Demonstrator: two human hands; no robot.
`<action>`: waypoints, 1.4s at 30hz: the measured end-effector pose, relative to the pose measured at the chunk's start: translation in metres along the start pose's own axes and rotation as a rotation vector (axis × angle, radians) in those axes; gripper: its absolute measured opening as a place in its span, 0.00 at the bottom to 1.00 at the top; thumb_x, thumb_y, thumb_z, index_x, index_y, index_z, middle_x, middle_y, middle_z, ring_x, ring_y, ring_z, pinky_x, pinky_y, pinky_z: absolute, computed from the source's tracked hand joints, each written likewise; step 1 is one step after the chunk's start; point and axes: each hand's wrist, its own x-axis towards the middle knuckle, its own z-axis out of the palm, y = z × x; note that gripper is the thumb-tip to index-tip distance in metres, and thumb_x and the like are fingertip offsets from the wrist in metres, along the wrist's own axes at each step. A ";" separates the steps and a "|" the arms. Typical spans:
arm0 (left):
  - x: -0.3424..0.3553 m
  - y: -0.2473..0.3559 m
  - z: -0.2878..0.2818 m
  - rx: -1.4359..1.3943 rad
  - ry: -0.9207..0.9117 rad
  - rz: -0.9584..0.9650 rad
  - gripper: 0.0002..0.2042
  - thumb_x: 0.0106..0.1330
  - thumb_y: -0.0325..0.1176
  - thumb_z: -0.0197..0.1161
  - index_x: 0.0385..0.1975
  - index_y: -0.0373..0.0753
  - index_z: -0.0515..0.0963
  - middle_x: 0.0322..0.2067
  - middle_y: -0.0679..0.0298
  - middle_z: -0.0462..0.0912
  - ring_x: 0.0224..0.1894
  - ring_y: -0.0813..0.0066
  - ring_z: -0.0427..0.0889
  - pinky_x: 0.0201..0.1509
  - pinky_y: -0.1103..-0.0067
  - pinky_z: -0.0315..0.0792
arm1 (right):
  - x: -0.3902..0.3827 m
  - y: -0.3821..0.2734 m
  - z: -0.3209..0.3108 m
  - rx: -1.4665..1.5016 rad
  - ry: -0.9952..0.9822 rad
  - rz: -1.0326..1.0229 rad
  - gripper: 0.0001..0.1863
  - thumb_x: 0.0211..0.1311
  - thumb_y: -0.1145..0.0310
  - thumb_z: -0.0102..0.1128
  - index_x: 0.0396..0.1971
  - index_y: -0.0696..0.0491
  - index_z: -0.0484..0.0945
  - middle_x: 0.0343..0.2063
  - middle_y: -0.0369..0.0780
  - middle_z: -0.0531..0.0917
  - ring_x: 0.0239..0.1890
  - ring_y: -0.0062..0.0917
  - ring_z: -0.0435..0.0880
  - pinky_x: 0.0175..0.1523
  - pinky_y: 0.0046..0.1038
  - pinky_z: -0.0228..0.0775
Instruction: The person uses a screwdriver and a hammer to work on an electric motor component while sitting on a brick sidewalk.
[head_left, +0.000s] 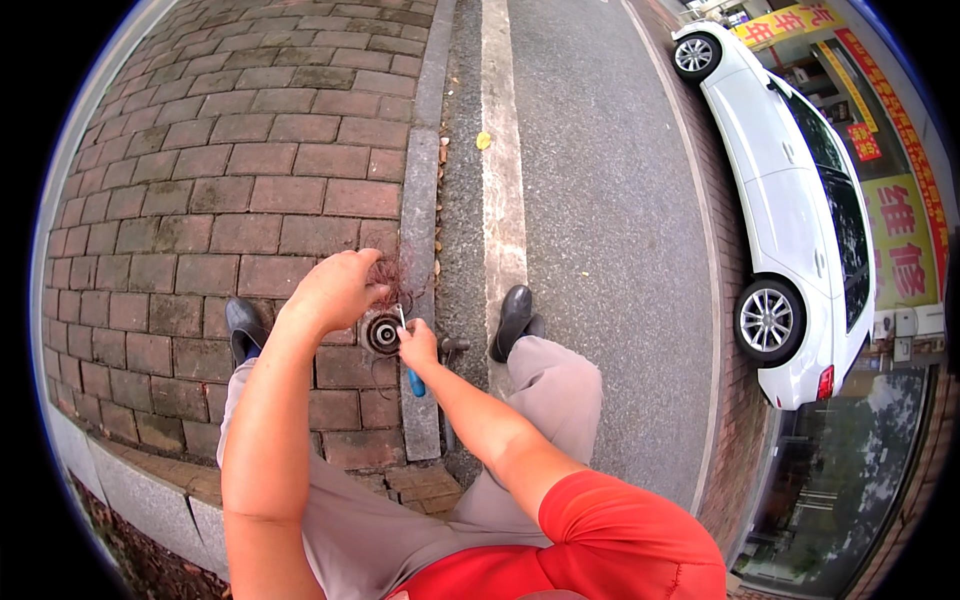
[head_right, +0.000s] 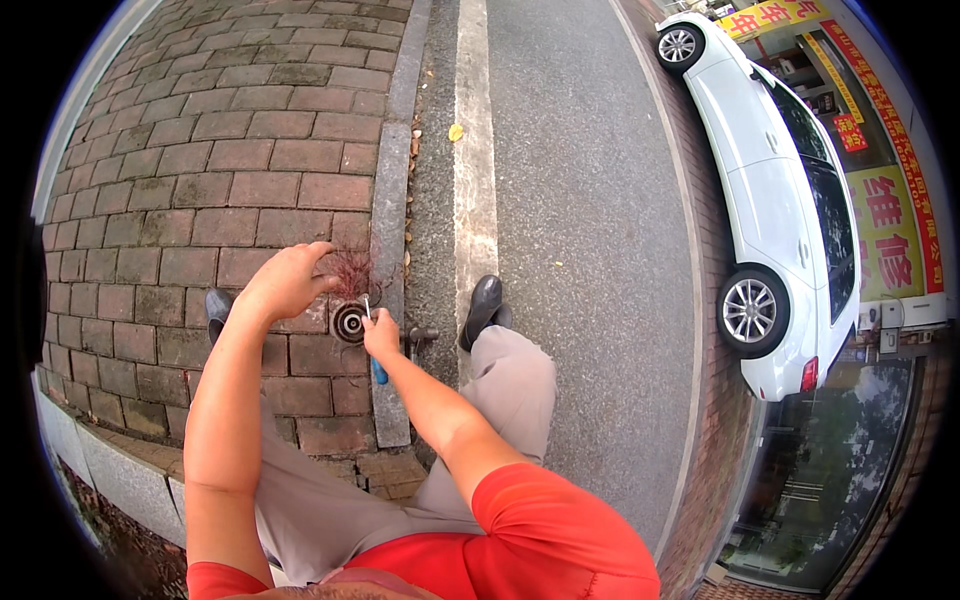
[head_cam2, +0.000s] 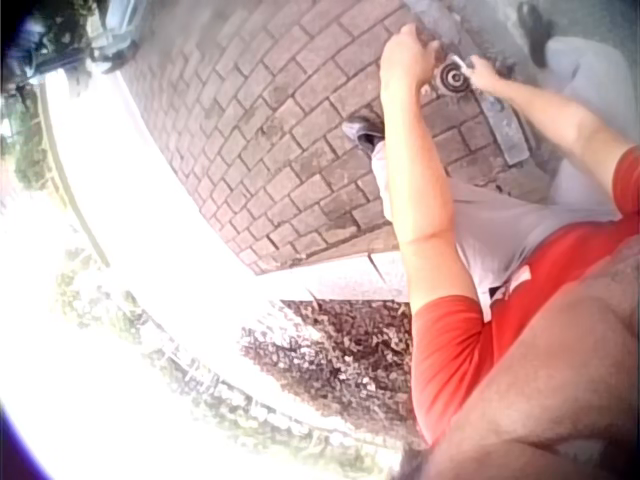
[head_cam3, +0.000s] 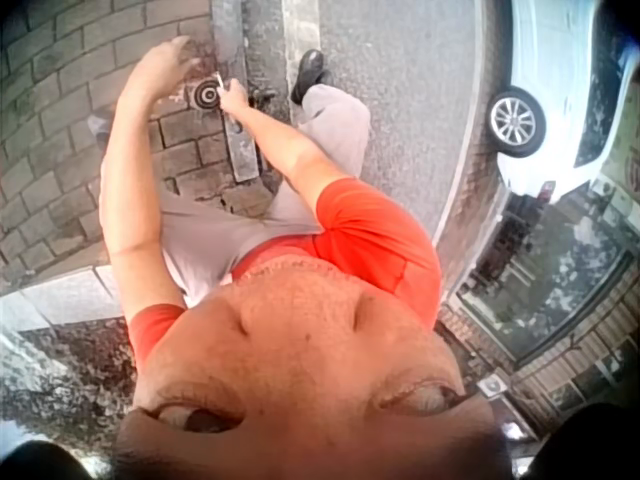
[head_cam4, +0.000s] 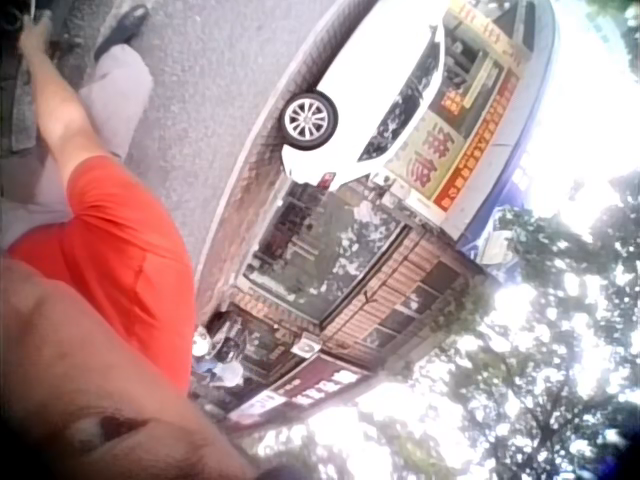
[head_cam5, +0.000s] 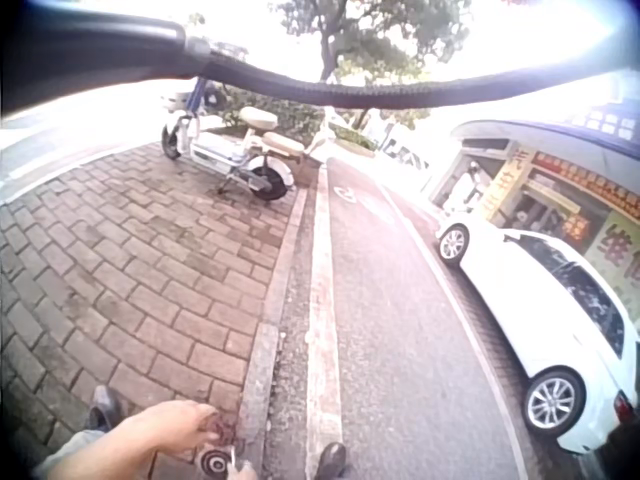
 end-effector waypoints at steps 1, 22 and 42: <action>0.001 0.001 0.000 -0.003 -0.004 0.004 0.25 0.62 0.38 0.68 0.58 0.33 0.74 0.48 0.41 0.82 0.54 0.44 0.79 0.58 0.60 0.73 | 0.003 0.007 0.002 0.048 -0.040 0.039 0.15 0.68 0.63 0.62 0.41 0.60 0.77 0.23 0.41 0.82 0.19 0.25 0.81 0.25 0.31 0.74; 0.002 -0.014 0.004 0.069 -0.029 -0.016 0.25 0.63 0.41 0.67 0.56 0.33 0.75 0.46 0.42 0.82 0.52 0.44 0.80 0.56 0.59 0.74 | -0.007 -0.040 -0.027 -0.251 -0.111 -0.055 0.17 0.68 0.58 0.58 0.33 0.59 0.81 0.33 0.56 0.84 0.41 0.55 0.82 0.47 0.48 0.73; 0.011 -0.109 0.287 -0.155 0.224 -0.555 0.52 0.47 0.39 0.81 0.71 0.35 0.53 0.70 0.50 0.61 0.71 0.56 0.63 0.73 0.67 0.62 | 0.005 -0.054 -0.031 0.312 -0.266 0.500 0.26 0.73 0.54 0.53 0.21 0.60 0.77 0.13 0.39 0.76 0.09 0.27 0.72 0.15 0.32 0.63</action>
